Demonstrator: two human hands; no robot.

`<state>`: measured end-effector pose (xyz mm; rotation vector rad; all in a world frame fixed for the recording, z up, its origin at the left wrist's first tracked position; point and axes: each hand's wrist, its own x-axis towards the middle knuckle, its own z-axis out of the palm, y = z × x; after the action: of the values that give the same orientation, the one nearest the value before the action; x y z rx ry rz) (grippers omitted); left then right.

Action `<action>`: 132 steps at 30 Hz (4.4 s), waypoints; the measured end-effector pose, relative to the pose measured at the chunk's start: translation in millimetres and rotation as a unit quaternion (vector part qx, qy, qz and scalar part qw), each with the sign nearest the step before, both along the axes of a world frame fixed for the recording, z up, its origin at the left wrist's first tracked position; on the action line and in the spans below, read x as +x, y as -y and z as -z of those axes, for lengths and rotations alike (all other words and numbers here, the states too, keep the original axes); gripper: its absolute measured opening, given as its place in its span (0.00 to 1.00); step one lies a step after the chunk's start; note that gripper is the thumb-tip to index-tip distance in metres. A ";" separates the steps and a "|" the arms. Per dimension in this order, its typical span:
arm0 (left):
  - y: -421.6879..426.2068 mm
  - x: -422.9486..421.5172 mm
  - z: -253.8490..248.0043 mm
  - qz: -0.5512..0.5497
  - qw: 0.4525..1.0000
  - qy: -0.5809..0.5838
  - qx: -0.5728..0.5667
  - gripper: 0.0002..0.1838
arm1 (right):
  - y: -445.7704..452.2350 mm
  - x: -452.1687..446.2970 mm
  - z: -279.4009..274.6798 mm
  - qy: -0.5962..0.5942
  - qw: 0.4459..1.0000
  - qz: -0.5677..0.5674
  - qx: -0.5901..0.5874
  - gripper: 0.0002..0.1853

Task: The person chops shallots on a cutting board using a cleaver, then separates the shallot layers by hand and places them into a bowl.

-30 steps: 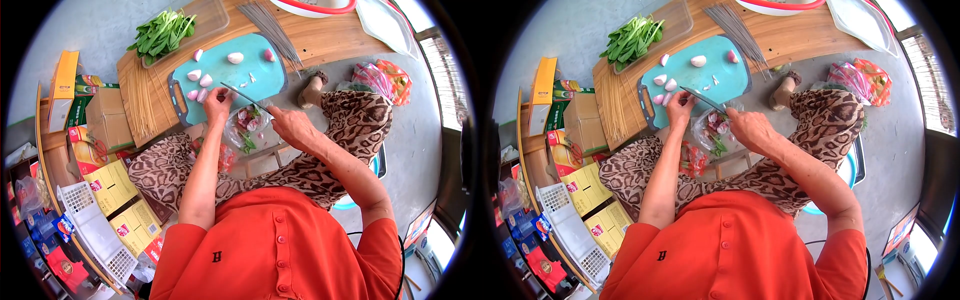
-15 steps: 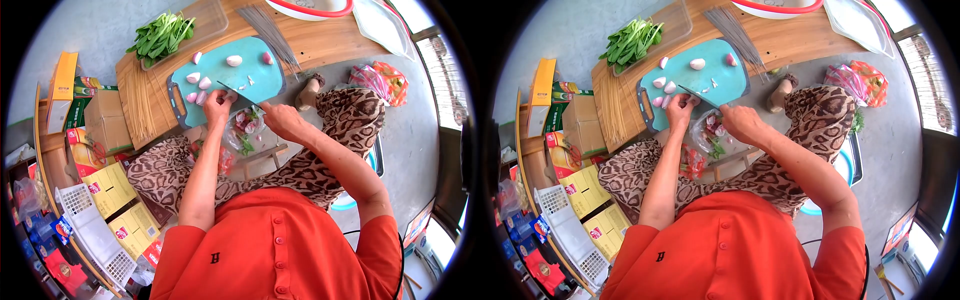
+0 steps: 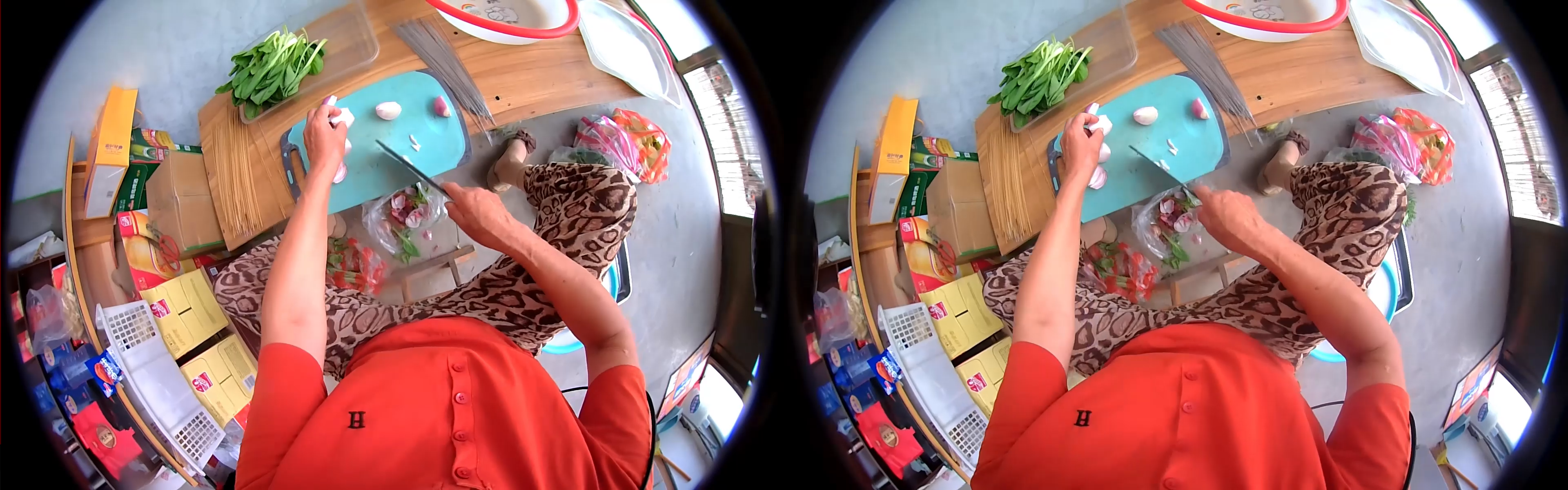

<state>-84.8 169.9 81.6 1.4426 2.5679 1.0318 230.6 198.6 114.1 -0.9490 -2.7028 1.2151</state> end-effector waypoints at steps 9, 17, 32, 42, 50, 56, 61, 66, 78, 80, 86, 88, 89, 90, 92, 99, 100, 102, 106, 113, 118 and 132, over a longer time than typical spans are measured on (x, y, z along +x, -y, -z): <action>-41.2 22.9 6.0 0.157 0.981 -0.108 -0.036 0.15 | -18.2 4.5 -0.8 0.014 0.995 0.087 -0.053 0.16; -58.4 32.8 29.3 0.098 0.979 0.055 -0.171 0.18 | -20.4 11.7 -7.2 -0.021 0.983 0.132 -0.124 0.16; 12.8 71.3 31.3 0.113 0.989 0.008 0.097 0.19 | -15.6 14.8 -11.8 -0.038 0.976 0.134 -0.165 0.16; 51.6 101.7 26.3 0.059 0.997 0.048 0.025 0.19 | -2.8 13.2 -6.6 -0.030 0.992 0.066 -0.102 0.17; 56.1 108.5 39.9 0.065 0.994 0.066 0.059 0.15 | 4.1 17.2 1.1 -0.033 0.999 0.028 -0.010 0.18; 53.9 112.2 43.0 0.063 0.995 0.049 0.062 0.13 | 13.1 15.8 -6.8 0.007 0.998 -0.012 0.060 0.14; 51.3 117.9 45.5 0.044 0.995 0.049 0.072 0.13 | 14.5 15.1 -10.2 0.049 0.998 -0.025 0.034 0.21; 51.5 117.5 43.8 0.044 0.995 0.057 0.074 0.14 | 14.7 14.3 -6.0 0.043 0.998 -0.023 0.040 0.21; 51.2 119.1 40.8 0.043 0.994 0.072 0.074 0.13 | 9.6 6.4 -4.3 0.012 0.998 -0.023 0.058 0.07; 50.9 117.7 42.0 0.051 0.994 0.040 0.084 0.12 | 9.5 5.2 -6.1 0.017 0.998 -0.022 0.056 0.07; 51.1 117.3 44.0 0.056 0.994 0.012 0.091 0.10 | 6.6 -6.9 -5.0 0.061 0.997 -0.022 0.033 0.09; 49.5 116.9 44.7 0.061 0.993 0.011 0.096 0.11 | 4.3 -13.4 -1.7 0.062 0.998 -0.016 0.024 0.11; 49.7 116.7 44.4 0.061 0.994 0.019 0.092 0.11 | 3.3 -17.5 -1.4 0.071 0.997 -0.019 0.034 0.10; 50.8 117.5 42.2 0.061 0.994 0.029 0.086 0.11 | 3.9 -19.9 -1.8 0.080 0.996 -0.023 0.043 0.10; 50.8 118.6 38.2 0.063 0.994 0.034 0.078 0.13 | 4.6 -22.1 -3.2 0.083 0.995 -0.020 0.047 0.10; 37.2 81.8 18.3 0.035 0.989 -0.133 0.051 0.13 | -2.8 -16.3 -9.3 0.057 0.998 0.007 0.031 0.16; 30.9 78.9 12.1 0.030 0.983 -0.168 0.065 0.14 | -3.2 -13.5 -11.0 0.056 0.998 0.007 0.032 0.16; 12.5 74.3 7.7 0.046 0.984 -0.156 0.070 0.14 | -4.7 -8.7 -13.0 -0.038 0.996 0.073 0.044 0.14; -34.0 80.4 11.4 0.103 0.993 -0.005 0.059 0.13 | -18.0 1.4 -25.2 -0.064 0.992 0.104 0.021 0.17; -102.9 106.3 30.4 0.132 0.989 0.052 -0.040 0.14 | -35.6 10.1 -26.9 -0.136 0.976 0.171 -0.001 0.13; -112.8 125.0 3.1 0.074 0.958 0.114 -0.253 0.14 | -41.3 14.3 -27.7 -0.126 0.977 0.174 0.007 0.13; -46.5 91.4 4.3 0.102 0.747 0.656 0.030 0.18 | -40.4 15.2 -26.8 -0.148 0.972 0.181 0.006 0.12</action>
<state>6.5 216.4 77.3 0.5005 1.2936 1.3491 245.8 239.0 141.0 -1.0971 -2.1885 1.1549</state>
